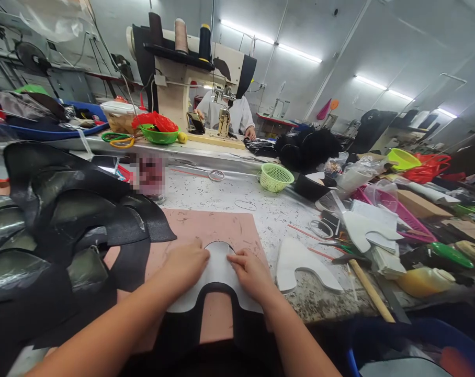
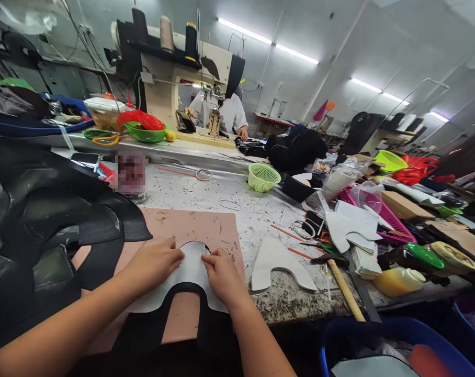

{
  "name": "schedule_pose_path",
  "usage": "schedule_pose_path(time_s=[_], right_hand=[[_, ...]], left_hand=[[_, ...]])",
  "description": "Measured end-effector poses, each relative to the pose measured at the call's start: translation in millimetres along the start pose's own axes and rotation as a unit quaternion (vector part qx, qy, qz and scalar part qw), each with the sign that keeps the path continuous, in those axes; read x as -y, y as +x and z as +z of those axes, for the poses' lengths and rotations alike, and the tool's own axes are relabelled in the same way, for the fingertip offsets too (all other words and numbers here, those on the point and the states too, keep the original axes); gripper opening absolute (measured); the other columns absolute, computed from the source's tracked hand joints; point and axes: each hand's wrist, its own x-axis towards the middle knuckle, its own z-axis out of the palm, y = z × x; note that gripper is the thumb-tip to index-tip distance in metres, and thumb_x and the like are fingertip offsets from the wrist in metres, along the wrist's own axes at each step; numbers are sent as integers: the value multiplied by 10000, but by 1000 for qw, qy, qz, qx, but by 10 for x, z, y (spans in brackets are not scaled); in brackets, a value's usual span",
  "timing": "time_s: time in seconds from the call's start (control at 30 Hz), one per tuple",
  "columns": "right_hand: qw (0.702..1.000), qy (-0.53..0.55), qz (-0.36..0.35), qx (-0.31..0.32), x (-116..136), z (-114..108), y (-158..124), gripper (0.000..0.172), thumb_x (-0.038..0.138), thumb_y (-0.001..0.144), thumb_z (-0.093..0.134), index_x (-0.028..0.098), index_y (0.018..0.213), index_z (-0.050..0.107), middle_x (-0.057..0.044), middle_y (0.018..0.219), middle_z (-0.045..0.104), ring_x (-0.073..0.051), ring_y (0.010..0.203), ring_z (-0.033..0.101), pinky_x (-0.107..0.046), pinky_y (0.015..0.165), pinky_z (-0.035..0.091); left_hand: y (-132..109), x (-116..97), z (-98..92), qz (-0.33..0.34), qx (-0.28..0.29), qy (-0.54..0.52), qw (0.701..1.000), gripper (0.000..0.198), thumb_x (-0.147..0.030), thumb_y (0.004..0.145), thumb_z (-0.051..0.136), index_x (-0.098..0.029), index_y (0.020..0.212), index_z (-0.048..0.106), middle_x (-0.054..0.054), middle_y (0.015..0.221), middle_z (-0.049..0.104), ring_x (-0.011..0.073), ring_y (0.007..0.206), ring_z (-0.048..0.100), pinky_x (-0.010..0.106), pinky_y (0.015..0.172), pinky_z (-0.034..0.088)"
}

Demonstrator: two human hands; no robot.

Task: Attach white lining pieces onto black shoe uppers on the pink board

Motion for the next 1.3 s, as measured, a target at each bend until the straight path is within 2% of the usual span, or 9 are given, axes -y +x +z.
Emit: schedule_pose_path(time_s=[0.1,0.23,0.43,0.73,0.87,1.0,1.07,1.2,1.3], right_hand=[[1000,1,-7,12,32,-17,5,315,122,773,426,211,953,669,-53,859,569,-176,860,550,-314,809,425],[997,60,30,-27,-18,-47,-153,256,150,694,506,179,901,653,-64,891,625,-203,862,566,-348,803,434],[965,174,181,-77,-149,-58,-692,174,309,685,536,175,769,608,-31,663,611,-181,578,562,-292,471,461],[985,-18,106,-137,-50,-128,-824,130,189,737,487,180,688,607,-27,657,628,-152,598,566,-259,582,446],[975,-178,70,-116,-35,-86,-816,195,104,729,442,180,763,618,-50,738,634,-174,668,574,-276,606,449],[950,-290,-106,-36,-62,-97,-831,478,27,728,389,172,1164,516,-101,1235,517,-222,1107,464,-363,911,371],[941,-299,-155,28,-40,-173,-833,499,29,757,367,157,1229,461,-89,1304,462,-207,1183,401,-385,1002,273],[932,-318,-118,128,127,-409,-798,316,78,747,429,170,976,626,-64,1039,649,-196,975,552,-430,1039,176],[927,-327,-90,159,248,-499,-665,195,146,748,463,161,774,656,-62,742,680,-194,771,599,-419,964,289]], left_hand=[[137,-157,-4,64,13,24,998,241,-76,747,425,-145,791,651,88,929,616,205,904,561,289,806,410],[220,-202,81,123,28,35,991,284,-84,791,406,-162,985,598,61,1019,612,169,942,558,246,809,418],[219,-103,166,187,22,37,981,349,-105,847,373,-193,1148,525,79,1251,504,199,1144,446,304,952,340],[274,-132,283,317,-55,198,926,344,-244,897,371,-193,1211,502,152,1151,569,264,1136,461,394,933,351],[218,-175,309,323,-68,211,920,352,-269,881,419,-229,1224,490,123,1108,602,296,1140,450,438,915,346],[267,-143,270,334,-35,167,927,332,-234,891,394,-221,1202,509,75,1162,586,280,1172,422,437,960,303],[333,-90,217,295,-7,138,945,338,-246,896,377,-210,1212,492,67,1202,561,235,1140,461,377,949,333],[411,8,129,225,23,110,968,308,-246,878,397,-207,1147,543,66,1223,544,188,1068,517,305,911,376],[406,46,118,229,4,95,969,295,-222,853,430,-214,1113,571,79,1206,543,206,1066,514,313,892,393]])
